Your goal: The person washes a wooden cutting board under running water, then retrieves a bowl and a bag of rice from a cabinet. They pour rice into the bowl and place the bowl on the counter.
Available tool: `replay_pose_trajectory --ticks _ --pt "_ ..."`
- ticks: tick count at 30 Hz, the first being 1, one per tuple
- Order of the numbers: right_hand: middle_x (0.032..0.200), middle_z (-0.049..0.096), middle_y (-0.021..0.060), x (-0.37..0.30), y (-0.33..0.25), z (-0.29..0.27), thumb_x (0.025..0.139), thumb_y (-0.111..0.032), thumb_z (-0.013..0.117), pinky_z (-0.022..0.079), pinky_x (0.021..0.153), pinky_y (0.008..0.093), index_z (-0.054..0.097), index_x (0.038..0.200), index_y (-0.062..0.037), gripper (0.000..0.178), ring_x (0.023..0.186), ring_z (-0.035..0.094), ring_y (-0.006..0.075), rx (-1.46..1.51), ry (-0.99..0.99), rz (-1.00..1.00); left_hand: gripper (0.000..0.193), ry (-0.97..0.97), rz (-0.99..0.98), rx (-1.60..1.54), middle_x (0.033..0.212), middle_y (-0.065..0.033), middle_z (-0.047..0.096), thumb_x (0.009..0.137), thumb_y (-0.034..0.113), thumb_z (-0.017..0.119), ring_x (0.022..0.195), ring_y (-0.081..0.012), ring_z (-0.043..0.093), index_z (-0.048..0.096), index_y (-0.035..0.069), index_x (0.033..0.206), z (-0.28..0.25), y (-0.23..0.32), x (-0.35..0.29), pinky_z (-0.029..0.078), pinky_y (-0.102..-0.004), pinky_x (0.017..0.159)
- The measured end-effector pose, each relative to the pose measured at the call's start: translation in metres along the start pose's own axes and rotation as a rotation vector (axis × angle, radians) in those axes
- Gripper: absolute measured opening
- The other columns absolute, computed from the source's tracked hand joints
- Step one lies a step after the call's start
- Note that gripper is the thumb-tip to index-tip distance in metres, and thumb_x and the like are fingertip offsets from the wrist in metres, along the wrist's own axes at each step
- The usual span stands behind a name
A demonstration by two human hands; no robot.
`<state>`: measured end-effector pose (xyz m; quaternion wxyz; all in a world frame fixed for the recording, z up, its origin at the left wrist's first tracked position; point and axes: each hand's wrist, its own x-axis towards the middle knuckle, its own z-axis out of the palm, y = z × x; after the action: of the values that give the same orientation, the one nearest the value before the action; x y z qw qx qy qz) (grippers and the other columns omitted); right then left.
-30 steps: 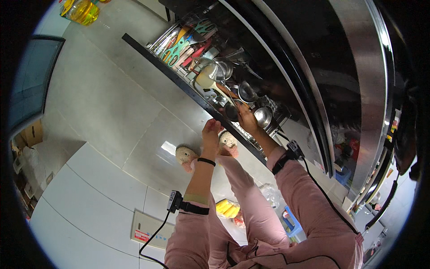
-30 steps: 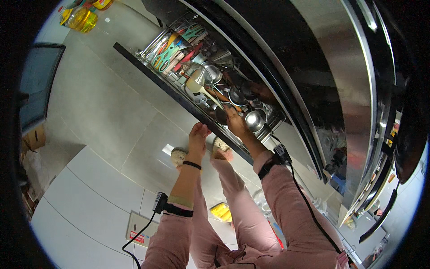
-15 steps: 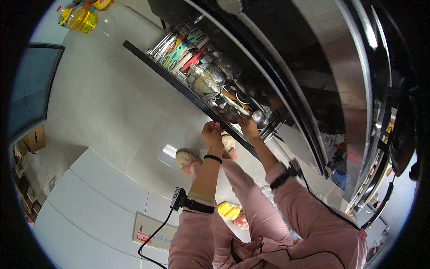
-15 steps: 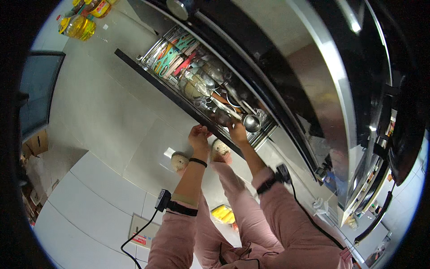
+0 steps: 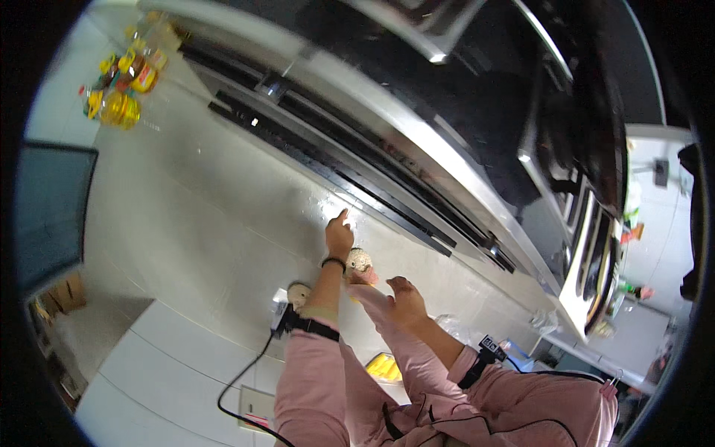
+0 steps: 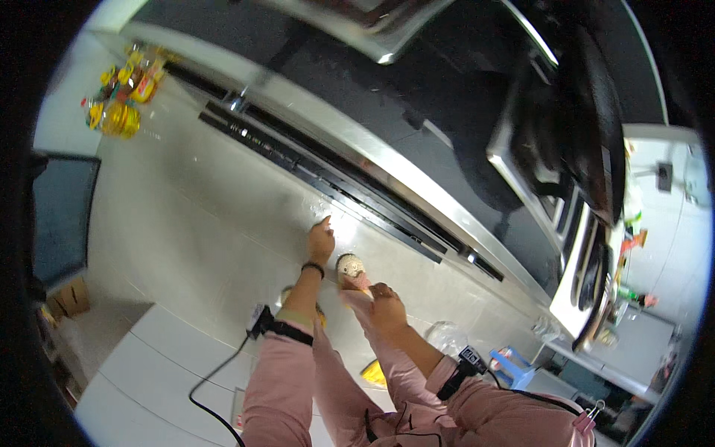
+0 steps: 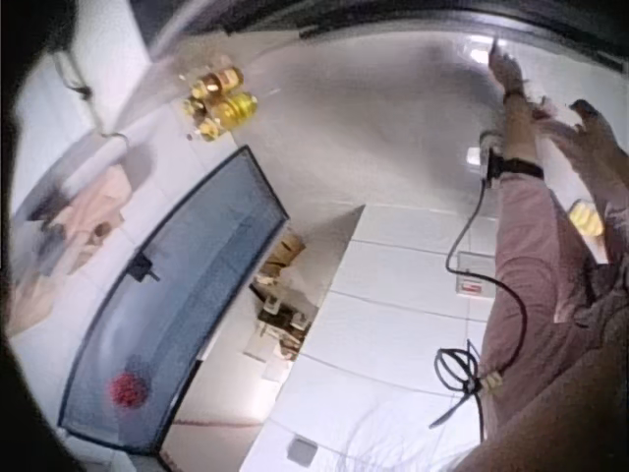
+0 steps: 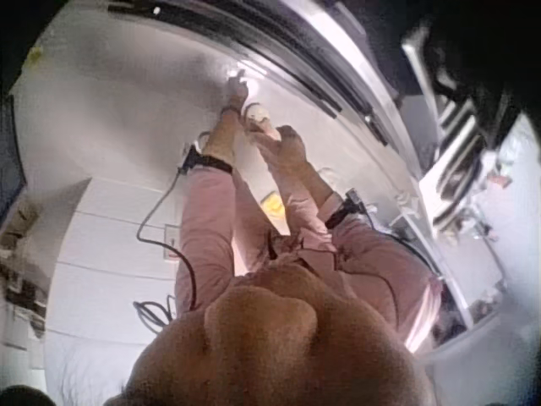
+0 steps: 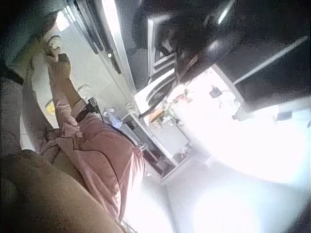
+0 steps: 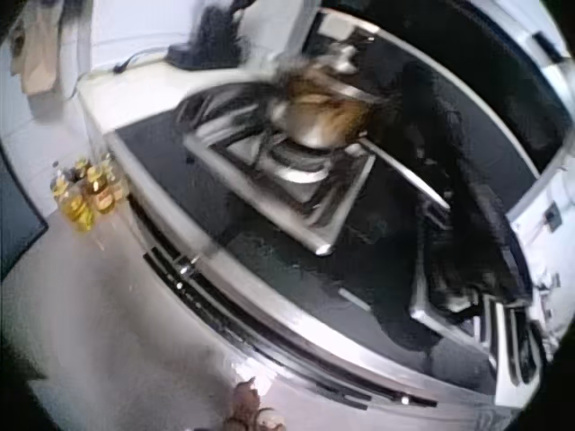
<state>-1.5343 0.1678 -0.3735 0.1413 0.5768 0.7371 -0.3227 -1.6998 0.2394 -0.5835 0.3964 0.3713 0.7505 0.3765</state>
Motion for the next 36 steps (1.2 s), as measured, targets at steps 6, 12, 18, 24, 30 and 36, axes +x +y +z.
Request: replay_pose_trajectory --ticks 6,12,18,24,30,36 --pt "0.105 0.063 0.0120 -0.114 0.083 -0.025 0.075 -0.006 0.059 0.052 0.083 0.0393 0.063 0.102 -0.0062 0.026 0.100 0.063 0.0272 -0.364 -0.079 0.148 0.019 -0.122 0.134 0.319 0.092 -0.0163 0.063 0.079 0.013 0.066 0.085 -0.0367 0.060 0.057 0.000 0.089 -0.085 0.034 -0.187 0.046 -0.0450 0.074" --pt "0.101 0.070 0.0119 -0.249 0.178 -0.095 0.081 -0.010 0.059 0.055 0.075 0.0411 0.069 0.097 -0.0120 0.019 0.095 0.069 0.0294 -0.248 -0.115 0.479 0.014 -0.293 0.006 0.266 0.073 -0.0148 0.055 0.075 0.004 0.061 0.068 -0.0328 0.053 0.048 0.002 0.075 -0.109 0.183 -0.305 0.045 -0.0401 0.068" --pt "0.100 0.070 0.0135 -0.376 0.283 -0.112 0.079 -0.009 0.060 0.055 0.077 0.0423 0.071 0.097 -0.0101 0.021 0.096 0.068 0.0304 0.086 0.168 0.752 0.012 -0.613 0.513 0.355 0.063 -0.0093 0.049 0.073 0.000 0.058 0.061 -0.0274 0.052 0.047 0.006 0.074 0.009 0.346 -0.353 0.043 -0.0400 0.061" --pt "0.101 0.069 0.0167 -0.502 0.424 -0.071 0.074 -0.010 0.063 0.055 0.079 0.0436 0.072 0.090 -0.0080 0.018 0.093 0.068 0.0329 0.515 0.409 1.105 0.013 -0.885 0.733 0.392 0.065 -0.0077 0.052 0.075 0.003 0.062 0.060 -0.0235 0.053 0.049 0.005 0.076 0.196 0.477 -0.440 0.044 -0.0372 0.060" --pt "0.101 0.067 0.0183 -0.582 0.501 -0.063 0.075 -0.015 0.068 0.052 0.083 0.0430 0.070 0.095 -0.0065 0.022 0.095 0.065 0.0348 0.767 0.675 1.133 0.024 -1.025 0.890 0.313 0.073 -0.0103 0.056 0.074 0.010 0.074 0.068 -0.0253 0.056 0.058 0.003 0.091 0.363 0.582 -0.470 0.048 -0.0353 0.066" --pt "0.110 0.062 0.0177 -0.565 0.596 -0.152 0.078 -0.015 0.070 0.050 0.086 0.0437 0.064 0.109 -0.0055 0.033 0.103 0.060 0.0371 0.758 0.726 1.010 0.064 -0.780 1.037 0.401 0.116 -0.0194 0.053 0.066 0.017 0.083 0.102 -0.0338 0.054 0.052 -0.001 0.118 0.541 0.684 -0.411 0.046 -0.0394 0.089"
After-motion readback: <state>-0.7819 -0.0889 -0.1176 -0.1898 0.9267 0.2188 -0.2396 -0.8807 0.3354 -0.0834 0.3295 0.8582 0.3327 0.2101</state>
